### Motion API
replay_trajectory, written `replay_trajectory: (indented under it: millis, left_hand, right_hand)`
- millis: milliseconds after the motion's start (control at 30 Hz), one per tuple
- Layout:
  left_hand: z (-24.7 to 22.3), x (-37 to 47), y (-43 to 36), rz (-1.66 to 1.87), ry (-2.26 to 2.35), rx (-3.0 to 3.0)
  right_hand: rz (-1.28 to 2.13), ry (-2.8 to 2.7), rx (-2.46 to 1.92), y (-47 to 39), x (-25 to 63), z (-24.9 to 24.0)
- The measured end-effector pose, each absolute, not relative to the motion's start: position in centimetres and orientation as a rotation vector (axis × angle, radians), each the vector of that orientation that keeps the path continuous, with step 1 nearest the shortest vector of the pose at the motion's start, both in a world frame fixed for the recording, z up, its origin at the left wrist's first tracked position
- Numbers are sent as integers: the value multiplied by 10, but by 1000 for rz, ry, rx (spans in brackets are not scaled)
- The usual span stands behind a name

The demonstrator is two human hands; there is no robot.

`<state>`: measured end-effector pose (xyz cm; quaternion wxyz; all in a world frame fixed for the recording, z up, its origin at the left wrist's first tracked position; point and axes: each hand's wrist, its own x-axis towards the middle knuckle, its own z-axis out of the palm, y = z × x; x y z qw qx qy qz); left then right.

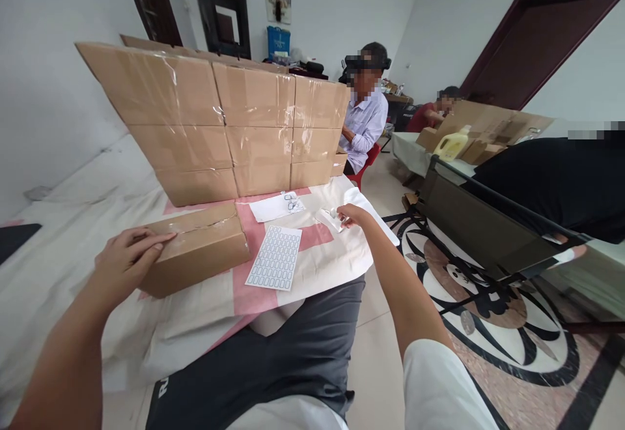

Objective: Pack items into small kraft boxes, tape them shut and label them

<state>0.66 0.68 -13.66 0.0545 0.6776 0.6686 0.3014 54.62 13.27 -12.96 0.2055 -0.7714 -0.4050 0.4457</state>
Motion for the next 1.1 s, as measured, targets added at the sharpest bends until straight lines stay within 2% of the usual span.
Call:
replay_trajectory:
  millis: [400, 700, 1100]
  left_hand:
    - [-133, 11, 4, 917, 2060, 2030]
    - [-138, 10, 0, 954, 2052, 2050]
    - [-138, 10, 2, 928, 2071, 2075]
  right_hand:
    - [1174, -871, -2116, 127, 535, -135]
    - [1123, -881, -1779, 97, 538, -151]
    - [943, -924, -1357, 67, 534, -195]
